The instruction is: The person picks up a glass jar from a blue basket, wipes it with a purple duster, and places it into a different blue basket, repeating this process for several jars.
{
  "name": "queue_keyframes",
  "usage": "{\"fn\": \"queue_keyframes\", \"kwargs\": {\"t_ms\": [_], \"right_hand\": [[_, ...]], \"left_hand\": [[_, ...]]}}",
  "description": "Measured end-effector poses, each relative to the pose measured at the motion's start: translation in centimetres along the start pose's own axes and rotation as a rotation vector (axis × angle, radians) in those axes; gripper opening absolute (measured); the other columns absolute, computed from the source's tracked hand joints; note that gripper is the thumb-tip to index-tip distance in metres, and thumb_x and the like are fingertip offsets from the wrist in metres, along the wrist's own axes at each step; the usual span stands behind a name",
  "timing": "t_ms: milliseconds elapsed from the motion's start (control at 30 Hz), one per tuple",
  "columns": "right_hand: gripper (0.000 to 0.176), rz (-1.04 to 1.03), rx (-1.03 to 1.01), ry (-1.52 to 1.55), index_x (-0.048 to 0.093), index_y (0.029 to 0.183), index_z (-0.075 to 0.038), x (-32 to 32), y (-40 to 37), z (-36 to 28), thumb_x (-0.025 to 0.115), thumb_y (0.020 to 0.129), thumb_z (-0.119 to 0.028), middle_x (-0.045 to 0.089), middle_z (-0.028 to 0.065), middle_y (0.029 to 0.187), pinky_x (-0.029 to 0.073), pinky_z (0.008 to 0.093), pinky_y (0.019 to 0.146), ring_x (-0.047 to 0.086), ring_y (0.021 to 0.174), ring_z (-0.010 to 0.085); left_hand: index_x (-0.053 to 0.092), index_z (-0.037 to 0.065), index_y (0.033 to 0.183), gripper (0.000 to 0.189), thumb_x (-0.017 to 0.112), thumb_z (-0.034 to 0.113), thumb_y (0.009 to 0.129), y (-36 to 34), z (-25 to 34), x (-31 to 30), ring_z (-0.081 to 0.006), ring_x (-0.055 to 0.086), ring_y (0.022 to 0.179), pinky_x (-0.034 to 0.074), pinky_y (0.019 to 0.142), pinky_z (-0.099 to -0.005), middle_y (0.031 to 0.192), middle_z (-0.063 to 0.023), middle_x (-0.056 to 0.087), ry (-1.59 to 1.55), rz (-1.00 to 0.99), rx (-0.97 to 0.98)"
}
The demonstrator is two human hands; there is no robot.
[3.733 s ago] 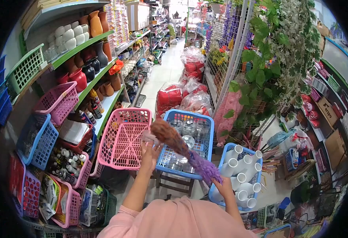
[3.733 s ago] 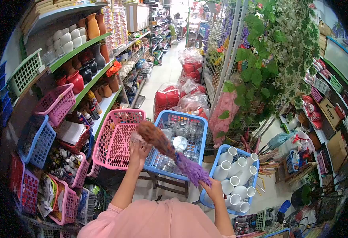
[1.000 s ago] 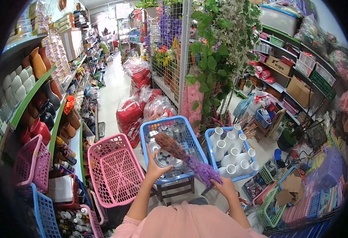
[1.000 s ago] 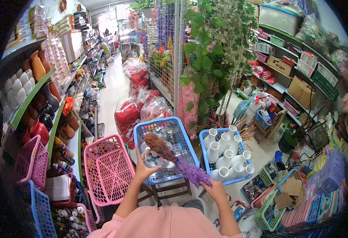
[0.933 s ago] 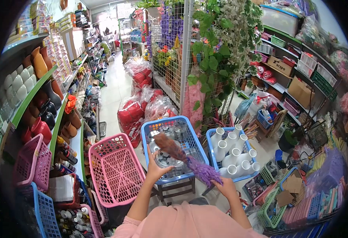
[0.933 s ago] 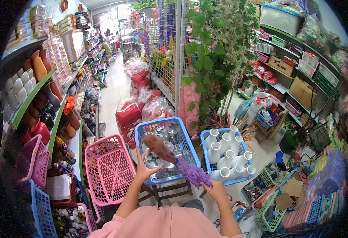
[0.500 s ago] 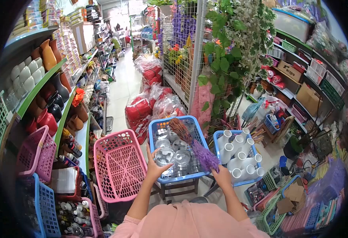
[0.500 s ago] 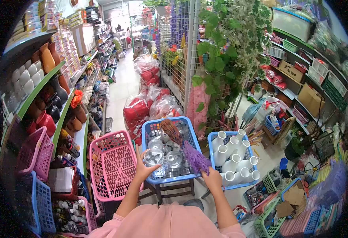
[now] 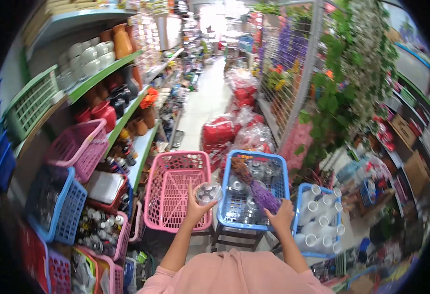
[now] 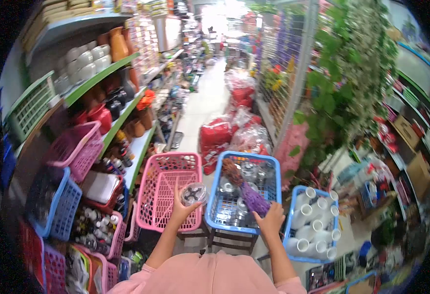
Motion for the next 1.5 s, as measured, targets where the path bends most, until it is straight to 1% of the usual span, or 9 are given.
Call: {"fn": "queue_keyframes", "kwargs": {"t_ms": [167, 267, 667, 900, 1067, 1133, 1233, 1400, 1500], "right_hand": [[0.053, -0.007, -0.367, 0.277, 0.052, 0.110, -0.005, -1.5, 2.6, -8.6, 0.076, 0.071, -0.032, 0.053, 0.0121, 0.104, 0.041, 0.0426, 0.083, 0.052, 0.098, 0.0307], [0.037, -0.353, -0.550, 0.730, 0.055, 0.102, -0.002, -1.3, 2.0, -16.1, 0.074, 0.077, -0.020, 0.057, 0.0130, 0.095, 0.048, 0.0357, 0.074, 0.058, 0.082, 0.0260], [0.079, -1.093, -1.256, 0.962, 0.043, 0.123, 0.002, -1.8, -13.2, -35.6, 0.083, 0.066, -0.034, 0.054, 0.0196, 0.114, 0.044, 0.0370, 0.092, 0.055, 0.106, 0.0292], [0.082, -1.084, -1.431, 1.107, 0.038, 0.119, 0.004, -4.2, -18.2, -45.5, 0.084, 0.064, -0.035, 0.050, 0.0218, 0.106, 0.045, 0.0380, 0.087, 0.055, 0.101, 0.0319], [0.095, -1.290, -1.343, 1.360, 0.025, 0.141, -0.002, -5.6, -18.4, -54.6, 0.079, 0.066, -0.021, 0.039, 0.0193, 0.125, 0.043, 0.0375, 0.096, 0.050, 0.109, 0.0279], [0.093, -0.811, -1.594, 1.296, 0.027, 0.143, -0.012, -7.7, -17.2, -58.3, 0.078, 0.065, -0.016, 0.036, 0.0174, 0.126, 0.048, 0.0369, 0.089, 0.050, 0.109, 0.0283], [0.087, -1.167, -1.375, 1.358, 0.028, 0.141, -0.014, -6.6, -16.7, -63.9, 0.073, 0.067, -0.006, 0.032, 0.0117, 0.135, 0.051, 0.0378, 0.085, 0.052, 0.111, 0.0254], [0.084, -1.000, -1.470, 1.350, 0.029, 0.134, -0.008, -6.3, -16.5, -72.6, 0.076, 0.064, -0.009, 0.040, 0.0138, 0.130, 0.046, 0.0387, 0.094, 0.049, 0.115, 0.0260], [0.085, -0.842, -1.666, 1.281, 0.029, 0.132, -0.003, -4.7, -17.0, -77.5, 0.077, 0.063, -0.014, 0.042, 0.0193, 0.128, 0.039, 0.0386, 0.101, 0.046, 0.120, 0.0303]], "left_hand": [[0.002, 0.007, 0.149, 0.124, 0.088, 0.013, 0.060, -2.8, 3.1, -3.5, -0.0277, 0.050, 0.118, 0.043, 0.099, -0.0380, 0.131, -0.0197, 0.045, 0.129, 0.242, 0.071], [0.004, 0.007, 0.149, 0.125, 0.089, 0.017, 0.058, -5.5, 4.3, -5.5, -0.0280, 0.050, 0.118, 0.042, 0.099, -0.0379, 0.131, -0.0208, 0.046, 0.373, 0.345, 0.142], [0.020, 0.008, 0.147, 0.113, 0.084, 0.032, 0.057, -19.6, 16.0, -9.0, -0.0345, 0.048, 0.118, 0.039, 0.100, -0.0436, 0.131, -0.0111, 0.052, 1.134, 0.727, 0.090], [0.031, 0.007, 0.143, 0.102, 0.082, 0.030, 0.057, -22.7, 22.2, -14.7, -0.0347, 0.044, 0.122, 0.035, 0.103, -0.0457, 0.138, -0.0136, 0.044, 1.338, 0.859, 0.200], [0.035, 0.008, 0.141, 0.095, 0.082, 0.035, 0.063, -22.6, 29.2, -20.6, -0.0356, 0.036, 0.131, 0.031, 0.108, -0.0464, 0.145, -0.0143, 0.035, 1.440, 0.860, 0.301], [0.046, 0.012, 0.135, 0.076, 0.077, 0.036, 0.071, -22.9, 31.4, -23.7, -0.0364, 0.036, 0.130, 0.031, 0.107, -0.0476, 0.141, -0.0134, 0.040, 1.511, 0.879, 0.269], [0.056, 0.009, 0.123, 0.052, 0.073, 0.027, 0.077, -22.5, 34.0, -28.5, -0.0335, 0.043, 0.125, 0.035, 0.104, -0.0444, 0.133, -0.0126, 0.049, 1.552, 0.949, 0.265], [0.057, 0.008, 0.119, 0.047, 0.070, 0.028, 0.080, -20.3, 35.8, -34.7, -0.0324, 0.046, 0.121, 0.038, 0.102, -0.0437, 0.127, -0.0121, 0.054, 1.610, 0.957, 0.247], [0.059, 0.009, 0.121, 0.051, 0.060, 0.045, 0.084, -19.7, 34.5, -38.2, -0.0314, 0.048, 0.119, 0.035, 0.103, -0.0434, 0.126, -0.0124, 0.055, 1.736, 1.010, -0.075]]}}
Point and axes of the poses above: each hand's wrist, its own y-axis towards the middle knuckle, its own x-axis out of the palm, z = x × y, the point moved 7 cm from there along y, towards the middle knuckle
